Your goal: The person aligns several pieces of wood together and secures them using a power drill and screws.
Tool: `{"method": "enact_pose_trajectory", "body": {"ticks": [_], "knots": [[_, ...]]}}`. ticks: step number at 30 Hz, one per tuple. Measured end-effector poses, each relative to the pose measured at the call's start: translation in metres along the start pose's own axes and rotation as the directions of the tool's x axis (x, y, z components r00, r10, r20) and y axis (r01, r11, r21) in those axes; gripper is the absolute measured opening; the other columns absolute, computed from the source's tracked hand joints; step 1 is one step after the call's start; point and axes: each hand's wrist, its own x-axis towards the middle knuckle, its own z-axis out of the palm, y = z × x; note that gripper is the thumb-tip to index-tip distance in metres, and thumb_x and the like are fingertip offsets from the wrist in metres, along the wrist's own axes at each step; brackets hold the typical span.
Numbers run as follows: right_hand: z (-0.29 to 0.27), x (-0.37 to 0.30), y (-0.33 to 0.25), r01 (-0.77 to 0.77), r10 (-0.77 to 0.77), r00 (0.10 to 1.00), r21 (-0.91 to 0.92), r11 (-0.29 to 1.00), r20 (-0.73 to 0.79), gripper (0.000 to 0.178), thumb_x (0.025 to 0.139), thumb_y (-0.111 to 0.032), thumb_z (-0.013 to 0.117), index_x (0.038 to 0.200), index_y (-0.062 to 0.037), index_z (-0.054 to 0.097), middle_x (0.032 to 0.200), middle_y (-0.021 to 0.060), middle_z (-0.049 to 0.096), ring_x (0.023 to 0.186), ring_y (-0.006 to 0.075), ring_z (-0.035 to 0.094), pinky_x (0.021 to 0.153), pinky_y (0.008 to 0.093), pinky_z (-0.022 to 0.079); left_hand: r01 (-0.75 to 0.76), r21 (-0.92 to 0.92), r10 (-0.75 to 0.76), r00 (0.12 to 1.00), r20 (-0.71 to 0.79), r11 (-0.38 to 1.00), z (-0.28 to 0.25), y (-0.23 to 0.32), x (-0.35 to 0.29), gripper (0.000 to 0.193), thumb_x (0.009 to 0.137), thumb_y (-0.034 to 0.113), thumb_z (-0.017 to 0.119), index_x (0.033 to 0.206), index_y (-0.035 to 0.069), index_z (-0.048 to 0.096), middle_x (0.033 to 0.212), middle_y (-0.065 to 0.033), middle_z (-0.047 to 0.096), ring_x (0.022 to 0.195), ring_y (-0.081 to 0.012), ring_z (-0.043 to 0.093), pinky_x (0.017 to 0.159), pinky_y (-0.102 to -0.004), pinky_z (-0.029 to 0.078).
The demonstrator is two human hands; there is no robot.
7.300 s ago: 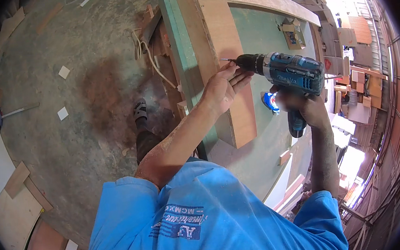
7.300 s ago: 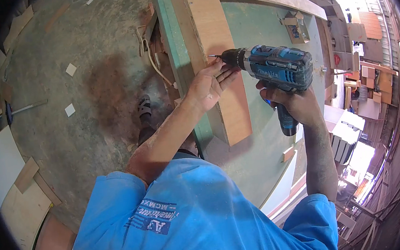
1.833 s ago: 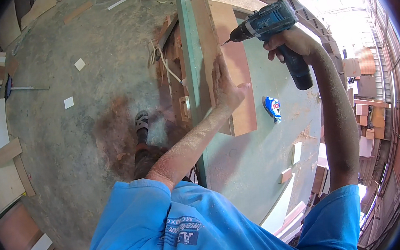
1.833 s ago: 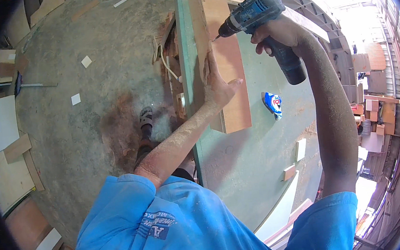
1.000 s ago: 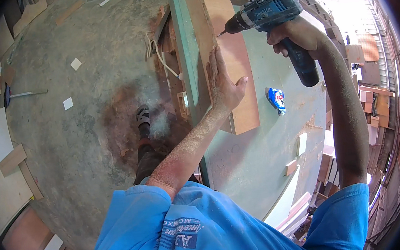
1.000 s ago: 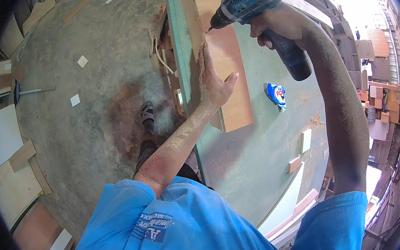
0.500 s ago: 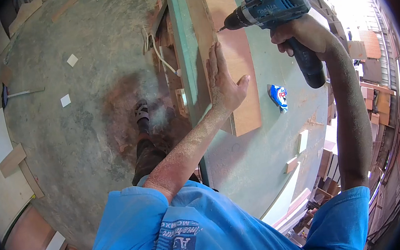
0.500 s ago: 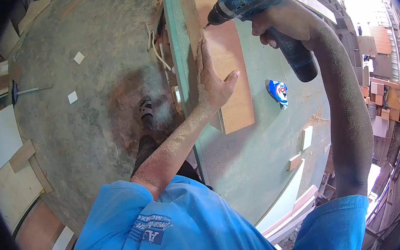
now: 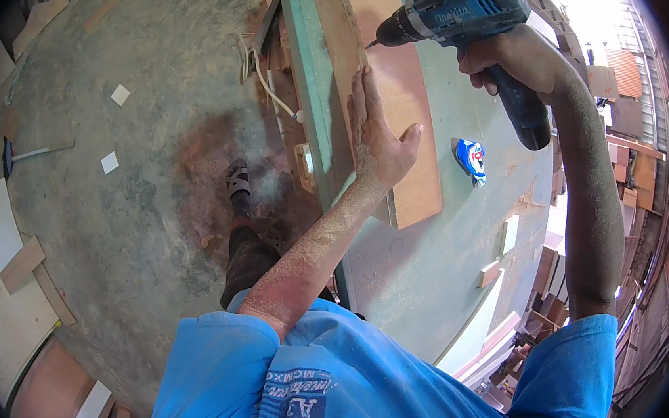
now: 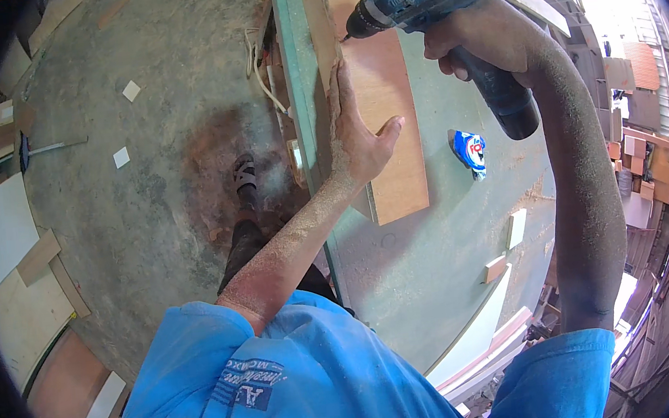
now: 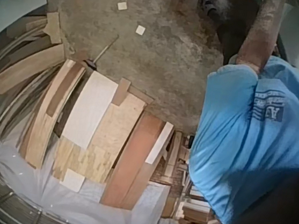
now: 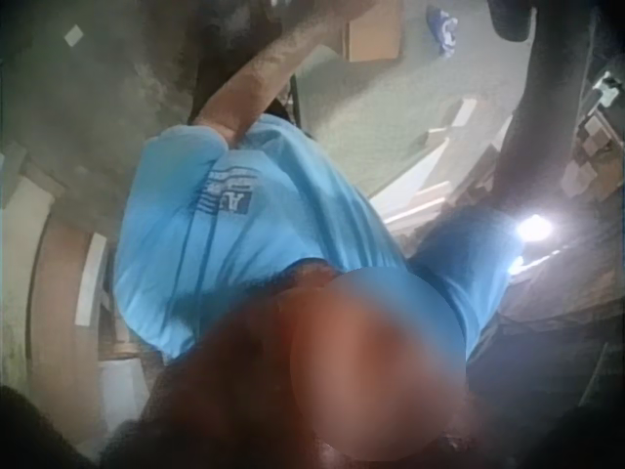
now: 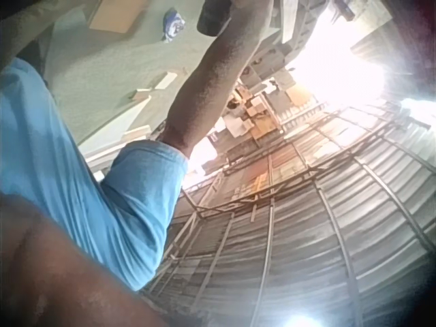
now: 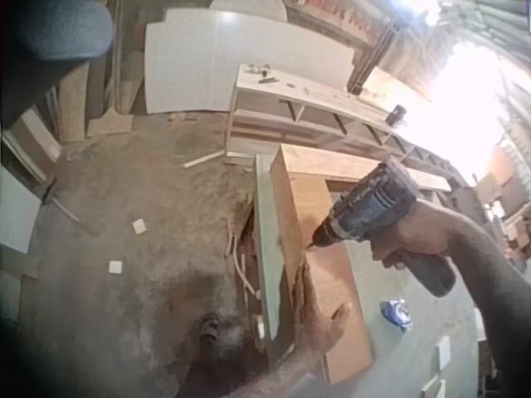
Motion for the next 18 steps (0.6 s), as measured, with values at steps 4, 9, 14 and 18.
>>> {"method": "enact_pose_trajectory", "body": {"ticks": [4,9,14,18], "knots": [[0.002,0.001,0.001,-0.016,0.016,1.0,0.005,1.0,-0.016,0.022,0.076,-0.019,0.072,0.091,-0.004,0.069,0.075,0.0077,0.069,0.063,0.0154,0.065,0.063,0.0333,0.054,-0.013,0.014,0.013,1.0,-0.007,1.0,0.0,-0.001,-0.001,0.118,0.08,0.013,0.081,0.165,0.001,0.001,0.168,-0.0292,0.013,0.158,-0.0433,0.016,0.128,-0.0559,0.012],[0.002,0.004,0.004,-0.011,0.011,1.0,0.004,1.0,0.009,0.02,0.076,-0.018,0.071,0.09,-0.004,0.069,0.074,0.0076,0.069,0.06,0.0154,0.063,0.062,0.033,0.054,-0.014,0.067,0.014,1.0,0.008,0.998,-0.002,0.002,-0.001,0.116,0.082,0.015,0.082,0.164,0.0,0.001,0.168,-0.0302,0.014,0.157,-0.0443,0.016,0.129,-0.0526,0.017],[0.002,0.005,-0.004,-0.005,0.005,1.0,-0.004,1.0,0.01,0.018,0.076,-0.017,0.071,0.088,-0.0038,0.068,0.073,0.0069,0.069,0.059,0.0146,0.063,0.06,0.0322,0.053,0.005,0.083,-0.006,1.0,0.01,0.997,-0.001,0.002,0.001,0.117,0.082,0.016,0.082,0.164,0.0,0.001,0.168,-0.0292,0.014,0.158,-0.0429,0.016,0.129,-0.0526,0.016],[0.004,0.004,-0.01,0.011,-0.011,1.0,0.017,1.0,-0.011,0.016,0.075,-0.015,0.071,0.086,-0.0038,0.068,0.072,0.0067,0.068,0.059,0.0139,0.063,0.059,0.0313,0.053,0.004,0.063,-0.005,1.0,0.005,0.998,-0.002,0.001,0.003,0.117,0.082,0.016,0.082,0.164,0.0,0.0,0.168,-0.0287,0.014,0.158,-0.0423,0.015,0.13,-0.0525,0.014]]}}
